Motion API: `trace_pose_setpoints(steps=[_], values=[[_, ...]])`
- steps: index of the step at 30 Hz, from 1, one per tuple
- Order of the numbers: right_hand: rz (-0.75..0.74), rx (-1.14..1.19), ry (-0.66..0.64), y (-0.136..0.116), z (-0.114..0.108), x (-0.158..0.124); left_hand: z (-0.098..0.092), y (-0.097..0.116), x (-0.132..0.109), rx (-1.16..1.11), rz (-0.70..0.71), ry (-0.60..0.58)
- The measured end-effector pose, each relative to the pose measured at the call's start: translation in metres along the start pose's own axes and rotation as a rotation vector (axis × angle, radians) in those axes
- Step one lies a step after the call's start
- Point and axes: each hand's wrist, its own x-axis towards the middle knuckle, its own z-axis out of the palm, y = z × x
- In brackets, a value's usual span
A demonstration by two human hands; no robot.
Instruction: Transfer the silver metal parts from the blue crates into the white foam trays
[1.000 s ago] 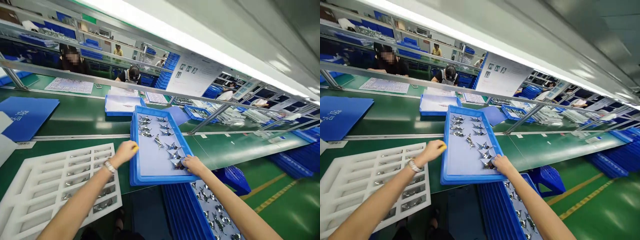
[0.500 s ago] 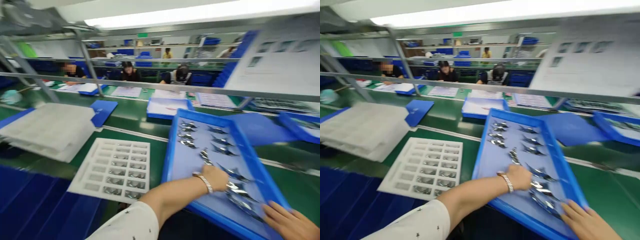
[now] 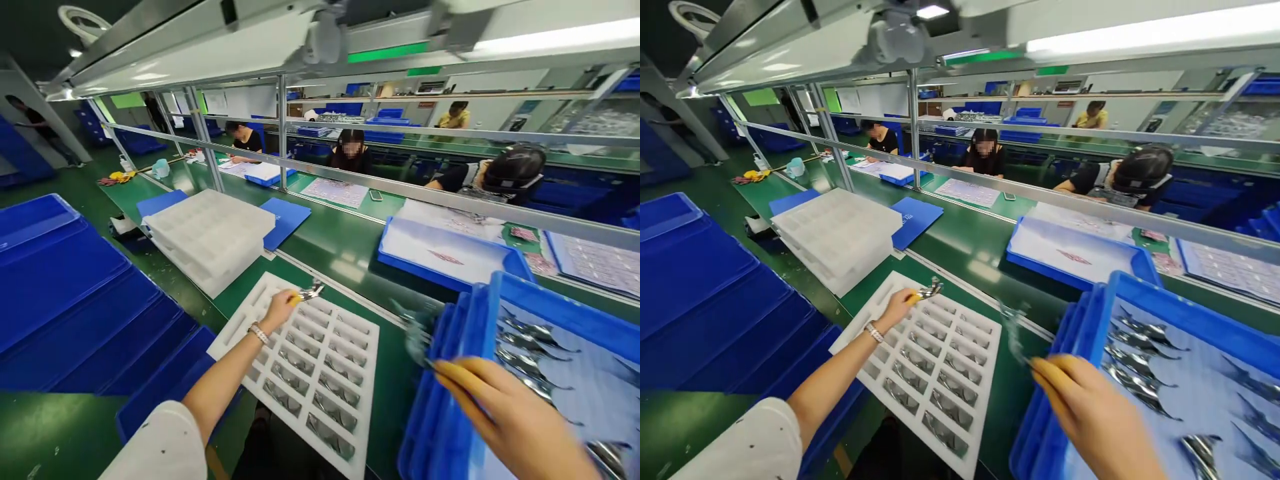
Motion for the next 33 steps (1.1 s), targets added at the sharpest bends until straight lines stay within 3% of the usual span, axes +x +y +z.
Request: trace_pose_setpoints(steps=[2,4,6,9,13,21,28,33], values=[[-0.068,0.008,-0.128,-0.039,0.035,0.085,-0.04,-0.059,-0.001,0.009,-0.12,0.076],[-0.159,0.028,-0.263,-0.073,0.084,0.167,-0.064,-0.109,-0.007,-0.018,-0.198,0.116],[-0.216,0.012,-0.379,-0.094,0.14,0.229,-0.074,-0.149,-0.014,-0.083,-0.24,0.123],[-0.262,-0.037,-0.491,-0.1,0.213,0.28,-0.073,-0.189,-0.02,-0.175,-0.269,0.082],[-0.328,-0.053,-0.583,-0.084,0.263,0.297,-0.064,-0.211,-0.023,-0.259,-0.245,-0.004],[-0.402,-0.042,-0.744,-0.054,0.279,0.291,-0.066,-0.215,-0.028,-0.293,-0.204,-0.067],[-0.441,-0.278,-0.882,-0.084,0.295,0.305,-0.068,-0.21,-0.03,-0.205,-0.153,-0.062],[-0.403,-0.354,-0.884,-0.106,0.309,0.312,-0.074,-0.204,-0.024,-0.119,-0.16,-0.134]])
